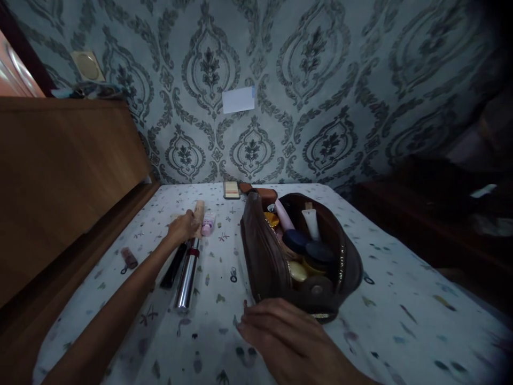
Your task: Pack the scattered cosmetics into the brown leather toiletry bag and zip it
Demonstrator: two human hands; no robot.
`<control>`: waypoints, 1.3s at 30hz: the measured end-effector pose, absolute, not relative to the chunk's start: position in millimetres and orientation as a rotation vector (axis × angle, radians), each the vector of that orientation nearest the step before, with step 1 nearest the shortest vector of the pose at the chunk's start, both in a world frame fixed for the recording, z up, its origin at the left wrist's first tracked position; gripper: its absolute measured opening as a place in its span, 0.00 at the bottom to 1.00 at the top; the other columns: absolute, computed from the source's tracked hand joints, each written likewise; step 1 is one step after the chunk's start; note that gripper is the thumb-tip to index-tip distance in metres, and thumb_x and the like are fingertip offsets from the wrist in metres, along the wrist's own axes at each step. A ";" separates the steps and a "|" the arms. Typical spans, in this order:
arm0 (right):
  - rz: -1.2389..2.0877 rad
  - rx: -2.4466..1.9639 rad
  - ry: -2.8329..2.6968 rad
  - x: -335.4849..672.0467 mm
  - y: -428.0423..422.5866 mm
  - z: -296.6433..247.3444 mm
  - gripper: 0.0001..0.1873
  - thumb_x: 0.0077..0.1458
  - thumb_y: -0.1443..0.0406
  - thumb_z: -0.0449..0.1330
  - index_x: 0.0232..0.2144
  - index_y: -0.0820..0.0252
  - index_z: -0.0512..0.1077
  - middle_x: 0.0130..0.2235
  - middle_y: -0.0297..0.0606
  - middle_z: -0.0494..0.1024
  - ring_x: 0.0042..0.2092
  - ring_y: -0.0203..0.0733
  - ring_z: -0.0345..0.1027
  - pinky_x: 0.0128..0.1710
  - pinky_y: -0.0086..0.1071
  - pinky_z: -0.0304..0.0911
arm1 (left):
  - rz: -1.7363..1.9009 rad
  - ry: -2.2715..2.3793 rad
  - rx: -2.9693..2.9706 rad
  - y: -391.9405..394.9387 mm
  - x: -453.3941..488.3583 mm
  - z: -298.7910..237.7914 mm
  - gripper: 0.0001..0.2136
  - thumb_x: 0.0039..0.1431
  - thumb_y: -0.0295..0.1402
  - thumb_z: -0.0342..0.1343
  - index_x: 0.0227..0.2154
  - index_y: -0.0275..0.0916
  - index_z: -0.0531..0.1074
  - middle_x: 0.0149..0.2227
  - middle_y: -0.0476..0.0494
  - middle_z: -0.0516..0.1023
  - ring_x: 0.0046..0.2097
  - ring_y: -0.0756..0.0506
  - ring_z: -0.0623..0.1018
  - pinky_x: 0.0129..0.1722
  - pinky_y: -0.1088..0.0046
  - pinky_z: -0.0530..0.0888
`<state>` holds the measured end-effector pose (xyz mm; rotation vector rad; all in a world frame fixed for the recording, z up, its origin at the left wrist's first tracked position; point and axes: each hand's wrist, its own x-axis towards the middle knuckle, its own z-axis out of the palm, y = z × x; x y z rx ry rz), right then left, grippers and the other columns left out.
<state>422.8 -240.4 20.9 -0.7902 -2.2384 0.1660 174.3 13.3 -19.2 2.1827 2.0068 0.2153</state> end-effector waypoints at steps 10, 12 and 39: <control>0.381 -0.816 -2.288 407.1 -234.0 -21.2 0.13 0.64 0.73 0.51 0.47 0.63 0.71 0.39 0.45 0.81 0.41 0.44 0.75 0.44 0.39 0.70 | 0.106 2.058 1.909 33.7 185.0 -11.7 0.20 0.66 0.44 0.55 0.55 0.36 0.68 0.52 0.37 0.75 0.50 0.41 0.77 0.50 0.55 0.75; 0.438 -0.849 -2.298 406.7 -235.0 -21.4 0.13 0.63 0.74 0.51 0.46 0.63 0.72 0.38 0.44 0.81 0.41 0.44 0.75 0.44 0.39 0.70 | 0.116 2.033 1.875 38.0 180.4 -14.3 0.19 0.65 0.42 0.57 0.54 0.37 0.70 0.52 0.39 0.75 0.50 0.42 0.77 0.49 0.56 0.76; 0.550 -0.721 -2.018 398.2 -242.6 70.0 0.19 0.67 0.65 0.49 0.55 0.44 0.72 0.47 0.36 0.83 0.50 0.41 0.77 0.50 0.33 0.75 | 0.823 1.551 1.301 -10.0 132.4 3.6 0.22 0.50 0.45 0.67 0.42 0.34 0.75 0.23 0.52 0.74 0.19 0.54 0.68 0.15 0.81 0.57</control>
